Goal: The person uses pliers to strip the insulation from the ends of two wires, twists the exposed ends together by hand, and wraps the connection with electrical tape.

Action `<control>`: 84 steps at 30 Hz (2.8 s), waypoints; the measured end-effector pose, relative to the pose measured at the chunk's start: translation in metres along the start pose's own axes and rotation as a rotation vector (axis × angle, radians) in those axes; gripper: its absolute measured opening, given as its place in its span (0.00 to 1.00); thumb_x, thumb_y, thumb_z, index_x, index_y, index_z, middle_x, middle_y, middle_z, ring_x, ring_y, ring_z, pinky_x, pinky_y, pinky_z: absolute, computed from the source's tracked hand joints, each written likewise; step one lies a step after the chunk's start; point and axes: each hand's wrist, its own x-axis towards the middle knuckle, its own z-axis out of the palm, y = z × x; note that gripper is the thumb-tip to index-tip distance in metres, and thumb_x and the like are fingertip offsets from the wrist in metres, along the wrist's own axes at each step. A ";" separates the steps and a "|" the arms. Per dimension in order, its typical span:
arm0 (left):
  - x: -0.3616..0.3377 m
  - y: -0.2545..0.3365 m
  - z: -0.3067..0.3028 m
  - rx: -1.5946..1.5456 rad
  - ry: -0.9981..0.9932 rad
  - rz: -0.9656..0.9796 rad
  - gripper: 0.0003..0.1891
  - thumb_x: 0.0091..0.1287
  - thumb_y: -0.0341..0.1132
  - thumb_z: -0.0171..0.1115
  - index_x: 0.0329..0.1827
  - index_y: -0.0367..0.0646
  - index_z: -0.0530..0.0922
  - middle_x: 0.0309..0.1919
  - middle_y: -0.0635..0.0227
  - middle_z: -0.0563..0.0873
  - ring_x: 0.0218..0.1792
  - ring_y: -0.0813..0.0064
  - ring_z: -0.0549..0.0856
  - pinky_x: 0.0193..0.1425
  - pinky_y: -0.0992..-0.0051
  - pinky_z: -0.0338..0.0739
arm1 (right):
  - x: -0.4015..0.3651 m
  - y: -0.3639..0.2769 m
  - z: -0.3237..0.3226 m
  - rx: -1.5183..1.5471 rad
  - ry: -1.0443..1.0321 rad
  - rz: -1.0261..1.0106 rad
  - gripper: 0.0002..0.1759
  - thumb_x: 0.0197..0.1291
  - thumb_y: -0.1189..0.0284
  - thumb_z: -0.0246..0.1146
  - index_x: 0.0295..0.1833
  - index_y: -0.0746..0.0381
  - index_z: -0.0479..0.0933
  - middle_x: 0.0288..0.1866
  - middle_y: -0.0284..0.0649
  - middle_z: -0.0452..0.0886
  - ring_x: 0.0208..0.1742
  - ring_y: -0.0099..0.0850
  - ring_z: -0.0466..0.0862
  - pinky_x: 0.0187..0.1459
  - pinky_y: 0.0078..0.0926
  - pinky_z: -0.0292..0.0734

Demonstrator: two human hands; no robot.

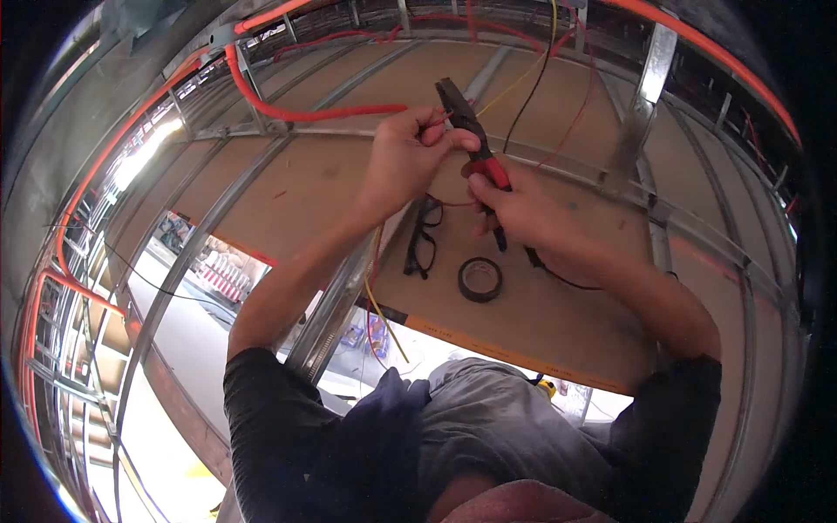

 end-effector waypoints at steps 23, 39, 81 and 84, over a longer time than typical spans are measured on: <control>-0.023 0.021 -0.042 -0.146 -0.435 -0.018 0.13 0.79 0.37 0.54 0.49 0.35 0.82 0.42 0.69 0.86 0.47 0.82 0.81 0.55 0.78 0.75 | -0.029 -0.019 -0.127 -1.209 0.108 -0.727 0.24 0.59 0.81 0.57 0.62 0.60 0.70 0.55 0.52 0.78 0.59 0.55 0.77 0.59 0.47 0.73; -0.024 0.027 -0.039 -0.123 -0.457 -0.060 0.13 0.78 0.37 0.55 0.43 0.37 0.83 0.40 0.72 0.86 0.45 0.85 0.80 0.53 0.79 0.73 | -0.031 -0.021 -0.128 -1.209 0.109 -0.690 0.21 0.57 0.83 0.58 0.58 0.64 0.72 0.52 0.51 0.77 0.56 0.53 0.77 0.55 0.46 0.73; -0.076 0.089 -0.037 0.276 -0.687 0.703 0.12 0.58 0.34 0.69 0.44 0.39 0.82 0.21 0.72 0.75 0.18 0.76 0.78 0.16 0.73 0.68 | -0.106 -0.048 -0.192 -0.434 -1.044 0.661 0.17 0.71 0.59 0.62 0.45 0.65 0.78 0.28 0.32 0.81 0.30 0.21 0.80 0.31 0.24 0.75; -0.077 0.083 -0.033 0.232 -0.597 0.738 0.12 0.58 0.34 0.69 0.43 0.40 0.83 0.21 0.72 0.75 0.18 0.77 0.78 0.16 0.73 0.68 | -0.109 -0.049 -0.194 -0.392 -1.005 0.692 0.17 0.71 0.59 0.63 0.45 0.64 0.78 0.29 0.32 0.81 0.30 0.21 0.80 0.31 0.24 0.75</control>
